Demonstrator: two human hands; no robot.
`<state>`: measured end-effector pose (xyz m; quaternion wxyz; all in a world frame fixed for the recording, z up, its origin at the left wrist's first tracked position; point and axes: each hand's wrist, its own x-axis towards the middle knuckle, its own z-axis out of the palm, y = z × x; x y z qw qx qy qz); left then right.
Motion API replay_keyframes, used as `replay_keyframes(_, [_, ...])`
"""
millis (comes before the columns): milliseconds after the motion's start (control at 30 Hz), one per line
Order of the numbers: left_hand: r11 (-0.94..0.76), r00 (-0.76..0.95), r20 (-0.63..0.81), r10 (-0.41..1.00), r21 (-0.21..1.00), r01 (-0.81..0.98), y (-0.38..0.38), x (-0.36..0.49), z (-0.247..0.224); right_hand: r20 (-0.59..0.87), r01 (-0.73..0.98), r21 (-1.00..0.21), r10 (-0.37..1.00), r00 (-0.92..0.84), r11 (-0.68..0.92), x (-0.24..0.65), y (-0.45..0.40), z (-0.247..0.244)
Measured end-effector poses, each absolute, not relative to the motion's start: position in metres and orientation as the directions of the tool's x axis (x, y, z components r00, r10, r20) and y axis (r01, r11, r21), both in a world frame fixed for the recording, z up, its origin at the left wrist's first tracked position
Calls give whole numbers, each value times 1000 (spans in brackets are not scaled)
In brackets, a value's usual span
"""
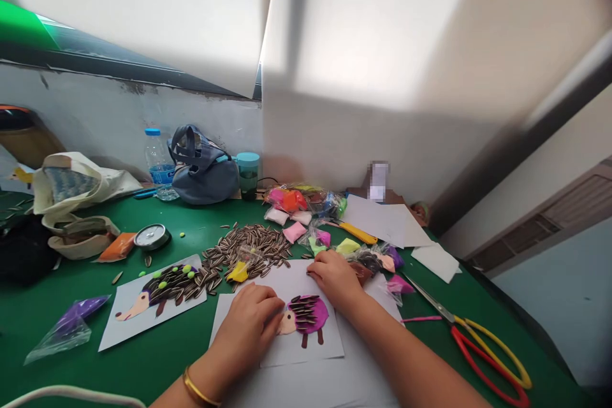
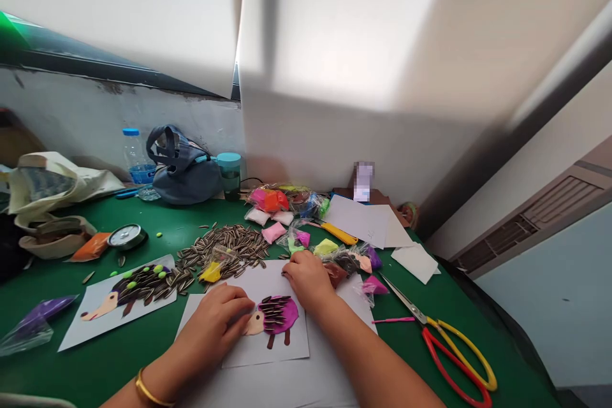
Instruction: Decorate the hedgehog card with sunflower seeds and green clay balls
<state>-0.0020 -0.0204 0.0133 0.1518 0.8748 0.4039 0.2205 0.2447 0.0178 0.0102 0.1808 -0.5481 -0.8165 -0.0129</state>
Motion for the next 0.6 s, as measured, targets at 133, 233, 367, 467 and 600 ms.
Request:
replay_keyframes(133, [-622, 580, 246, 777, 442, 646, -21, -2, 14, 358, 901, -184, 880, -311, 394, 245, 10, 13])
replay_keyframes(233, [-620, 582, 236, 778, 437, 651, -21, -1, 14, 413, 878, -260, 868, -276, 403, 249, -4, 17])
replay_keyframes(367, [-633, 578, 268, 771, 431, 644, -21, -1, 14, 482, 806, -389, 844, -235, 446, 252, -24, 19])
replay_keyframes(467, [-638, 578, 277, 768, 421, 645, -21, -2, 14, 509, 745, -470, 835, -209, 473, 252, -37, 15])
replay_keyframes(600, [-627, 578, 253, 776, 409, 663, -21, -2, 13, 484, 724, -534, 860, -163, 437, 252, -47, 12])
